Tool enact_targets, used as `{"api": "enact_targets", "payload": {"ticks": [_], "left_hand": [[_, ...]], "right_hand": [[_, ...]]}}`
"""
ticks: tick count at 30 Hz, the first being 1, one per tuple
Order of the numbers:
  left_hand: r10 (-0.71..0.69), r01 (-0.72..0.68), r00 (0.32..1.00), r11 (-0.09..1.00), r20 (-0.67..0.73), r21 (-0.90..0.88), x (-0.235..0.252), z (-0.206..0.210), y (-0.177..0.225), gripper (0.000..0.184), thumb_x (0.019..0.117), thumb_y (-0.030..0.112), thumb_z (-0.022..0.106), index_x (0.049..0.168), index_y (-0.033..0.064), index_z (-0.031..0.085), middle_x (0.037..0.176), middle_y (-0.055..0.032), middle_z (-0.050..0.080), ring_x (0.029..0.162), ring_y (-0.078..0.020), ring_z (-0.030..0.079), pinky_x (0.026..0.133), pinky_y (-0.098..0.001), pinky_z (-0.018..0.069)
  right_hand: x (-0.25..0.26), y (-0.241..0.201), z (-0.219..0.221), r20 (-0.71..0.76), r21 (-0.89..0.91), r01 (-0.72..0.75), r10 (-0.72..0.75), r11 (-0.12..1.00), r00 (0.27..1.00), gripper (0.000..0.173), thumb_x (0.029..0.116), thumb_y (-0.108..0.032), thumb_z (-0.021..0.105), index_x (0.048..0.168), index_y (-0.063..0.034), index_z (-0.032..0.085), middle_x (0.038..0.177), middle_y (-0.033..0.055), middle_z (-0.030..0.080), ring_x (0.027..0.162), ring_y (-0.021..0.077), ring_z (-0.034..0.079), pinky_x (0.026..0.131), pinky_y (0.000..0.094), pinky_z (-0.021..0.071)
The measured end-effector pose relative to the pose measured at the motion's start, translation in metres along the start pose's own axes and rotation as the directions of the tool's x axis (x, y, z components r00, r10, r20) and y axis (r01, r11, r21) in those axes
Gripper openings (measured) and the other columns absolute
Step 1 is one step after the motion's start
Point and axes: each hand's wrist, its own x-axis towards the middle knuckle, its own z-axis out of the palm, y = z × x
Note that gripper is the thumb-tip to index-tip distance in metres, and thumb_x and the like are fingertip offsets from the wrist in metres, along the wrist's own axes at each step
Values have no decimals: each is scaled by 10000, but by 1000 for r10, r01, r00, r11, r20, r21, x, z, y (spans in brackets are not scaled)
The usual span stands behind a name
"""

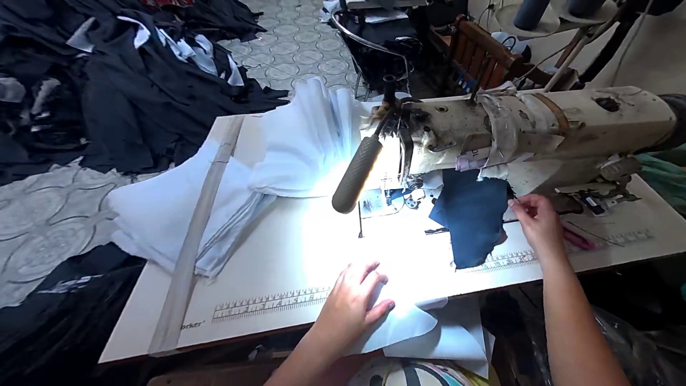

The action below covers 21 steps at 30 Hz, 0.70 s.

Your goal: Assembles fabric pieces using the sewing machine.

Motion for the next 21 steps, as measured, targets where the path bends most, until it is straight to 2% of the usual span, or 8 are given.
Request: {"api": "enact_targets", "payload": {"ticks": [2,6,8,10,13,16,18,21], "left_hand": [[-13,15,999,999,44,-42,0,-4,-1,394,872,389,695,1075,57,753,1262,-186,696,1145,-384,681,940,-561,536],[-31,33,997,999,64,-31,6,-11,-6,377,915,366,661,1103,53,751,1277,-190,689,1174,-391,668,960,-574,525],[-33,34,999,999,33,-30,5,-11,-8,343,945,343,620,1089,64,758,1257,-173,701,1174,-372,673,977,-563,524],[-45,46,999,997,25,-60,3,-11,-8,359,990,346,554,1084,68,762,1244,-166,709,1182,-362,670,990,-549,519],[-109,111,994,983,25,-144,7,-14,-6,512,1048,460,420,1092,94,775,1245,-138,713,1208,-330,652,1013,-553,489],[-153,151,988,977,-4,-152,8,-10,-4,515,1036,462,442,1110,79,777,1232,-142,714,1193,-338,653,1006,-580,477],[-131,129,991,990,-34,-53,5,-5,-6,437,985,424,541,1124,77,769,1225,-152,713,1169,-364,666,986,-601,498],[-106,109,991,994,-86,22,-5,0,-9,432,934,412,580,1126,74,769,1217,-169,714,1119,-389,687,950,-610,516]], "right_hand": [[7,-3,5,54,-116,-28,35,993,998,574,996,-312,668,1333,133,538,1229,350,608,1129,474,603,981,614,450],[1,-9,1,-26,-26,81,-82,996,996,332,1001,-163,642,1061,164,639,1031,301,654,951,360,640,882,513,496],[-16,-23,-24,-79,236,278,-266,931,961,133,959,-125,585,895,-15,621,793,-23,606,749,12,591,731,214,513],[-37,-52,-47,57,411,400,-461,819,886,127,920,-179,589,800,-221,591,720,-232,584,669,-150,545,626,73,469],[-67,-97,-25,362,135,574,-579,808,731,236,898,-218,598,706,-83,570,640,-18,515,575,54,488,515,244,390],[-88,-116,48,677,-49,510,-347,859,650,237,958,-148,593,912,66,684,905,232,689,878,387,691,750,572,513],[-78,-94,59,605,56,419,-364,906,708,198,934,-105,592,877,77,644,837,186,641,799,290,637,718,465,496],[-36,-52,-8,181,349,345,-424,871,887,102,904,-73,595,805,-52,598,720,-76,561,659,-37,521,630,170,458]]}}
